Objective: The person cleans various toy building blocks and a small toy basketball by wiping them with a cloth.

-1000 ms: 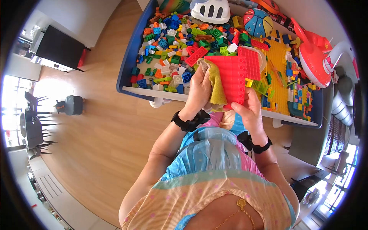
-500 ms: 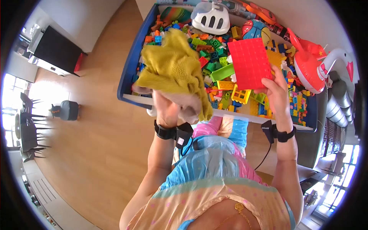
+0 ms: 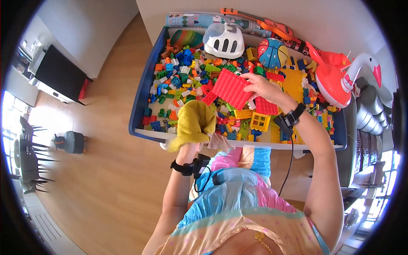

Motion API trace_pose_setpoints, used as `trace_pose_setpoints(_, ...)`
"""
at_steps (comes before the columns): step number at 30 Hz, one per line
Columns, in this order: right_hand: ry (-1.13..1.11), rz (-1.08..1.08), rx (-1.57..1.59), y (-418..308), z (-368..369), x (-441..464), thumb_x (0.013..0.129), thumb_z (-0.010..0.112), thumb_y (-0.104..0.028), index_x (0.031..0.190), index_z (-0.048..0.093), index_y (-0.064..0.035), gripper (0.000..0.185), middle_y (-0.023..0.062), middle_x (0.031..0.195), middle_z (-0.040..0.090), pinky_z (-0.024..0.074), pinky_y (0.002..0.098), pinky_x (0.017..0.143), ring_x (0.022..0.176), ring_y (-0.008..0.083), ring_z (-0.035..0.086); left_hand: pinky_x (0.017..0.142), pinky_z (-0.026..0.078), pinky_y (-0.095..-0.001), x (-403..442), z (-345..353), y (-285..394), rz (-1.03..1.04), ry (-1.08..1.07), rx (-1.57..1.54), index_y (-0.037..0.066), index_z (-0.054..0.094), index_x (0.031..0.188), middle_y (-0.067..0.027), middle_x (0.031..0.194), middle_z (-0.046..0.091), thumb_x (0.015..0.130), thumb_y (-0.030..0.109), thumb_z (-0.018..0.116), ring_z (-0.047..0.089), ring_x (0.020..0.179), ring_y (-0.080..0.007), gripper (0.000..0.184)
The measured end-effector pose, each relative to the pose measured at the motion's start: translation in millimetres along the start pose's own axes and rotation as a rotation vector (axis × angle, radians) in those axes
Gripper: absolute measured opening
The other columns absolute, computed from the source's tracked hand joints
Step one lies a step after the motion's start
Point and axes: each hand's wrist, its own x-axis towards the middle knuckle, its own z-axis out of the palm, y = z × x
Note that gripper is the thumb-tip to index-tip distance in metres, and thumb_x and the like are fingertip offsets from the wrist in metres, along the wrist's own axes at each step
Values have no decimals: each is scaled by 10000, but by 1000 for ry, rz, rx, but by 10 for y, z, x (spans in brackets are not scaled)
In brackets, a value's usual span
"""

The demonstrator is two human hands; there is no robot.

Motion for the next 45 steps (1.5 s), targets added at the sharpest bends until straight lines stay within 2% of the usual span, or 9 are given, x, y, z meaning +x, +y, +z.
trace_pose_setpoints(2, -28, 52, -244, 124, -86, 209, 826, 564, -182, 1197, 467, 9, 429, 107, 949, 611, 493, 261, 557, 797, 149, 624, 922, 399, -310, -29, -181, -117, 154, -63, 815, 37, 424, 1239, -54, 1129, 516, 797, 191, 651, 503, 1047, -193, 521)
trace_pose_setpoints(3, 145, -202, -794, 121, -91, 266, 803, 587, -276, 1124, 512, 26, 447, 131, 877, 612, 472, 297, 581, 748, 175, 618, 909, 399, -292, -54, -197, -44, 229, -116, 1176, 33, 432, 1231, -47, 1105, 520, 762, 157, 685, 504, 1030, -185, 547)
trace_pose_setpoints(4, 134, -175, -731, 92, -141, 323, 796, 591, -285, 1085, 529, 26, 429, 136, 850, 611, 468, 308, 600, 740, 191, 614, 910, 399, -292, -40, -232, -59, 218, -132, 1242, 34, 432, 1232, -47, 1106, 519, 762, 157, 685, 504, 1031, -185, 548)
trace_pose_setpoints(8, 186, -221, -641, -89, -310, 687, 766, 611, -271, 900, 589, 7, 310, 141, 742, 618, 455, 350, 654, 714, 257, 609, 910, 400, -294, 50, -346, -165, 44, -113, 1007, 34, 430, 1234, -49, 1110, 518, 762, 156, 684, 503, 1034, -185, 549)
trace_pose_setpoints(15, 537, -423, -844, -193, -594, 1403, 802, 576, -365, 1054, 563, 40, 477, 234, 999, 591, 449, 398, 798, 920, 333, 581, 912, 400, -296, 24, -382, -272, -33, -116, 934, 35, 427, 1236, -51, 1117, 515, 763, 154, 683, 501, 1038, -186, 551)
trace_pose_setpoints(22, 818, -22, -756, -428, -780, 1992, 768, 535, -519, 1029, 578, 29, 609, 274, 1119, 516, 441, 435, 866, 1050, 387, 521, 913, 400, -298, -42, -369, -323, -79, -119, 924, 35, 424, 1239, -53, 1125, 511, 764, 152, 683, 499, 1043, -188, 554)
trace_pose_setpoints(28, 743, -17, -678, -469, -804, 2153, 682, 666, -371, 974, 622, 33, 500, 242, 959, 618, 494, 420, 762, 900, 386, 605, 914, 400, -300, -49, -356, -329, -88, -104, 921, 36, 422, 1242, -55, 1131, 509, 765, 151, 682, 497, 1047, -189, 556)
trace_pose_setpoints(37, 679, -373, -17, -630, -829, 2104, 682, 602, -66, 694, 561, 43, 118, 114, 571, 576, 453, 304, 422, 446, 172, 567, 916, 400, -303, -51, -346, -359, -82, -85, 917, 36, 418, 1246, -57, 1141, 505, 766, 149, 681, 495, 1053, -190, 559)
trace_pose_setpoints(45, 485, -560, 475, -1334, -778, 1788, 796, 552, -48, 858, 543, 57, 122, 124, 748, 582, 520, 296, 560, 593, 182, 592, 917, 401, -305, -12, -322, -375, -65, -77, 907, 37, 414, 1249, -60, 1149, 501, 766, 147, 680, 493, 1059, -191, 562)
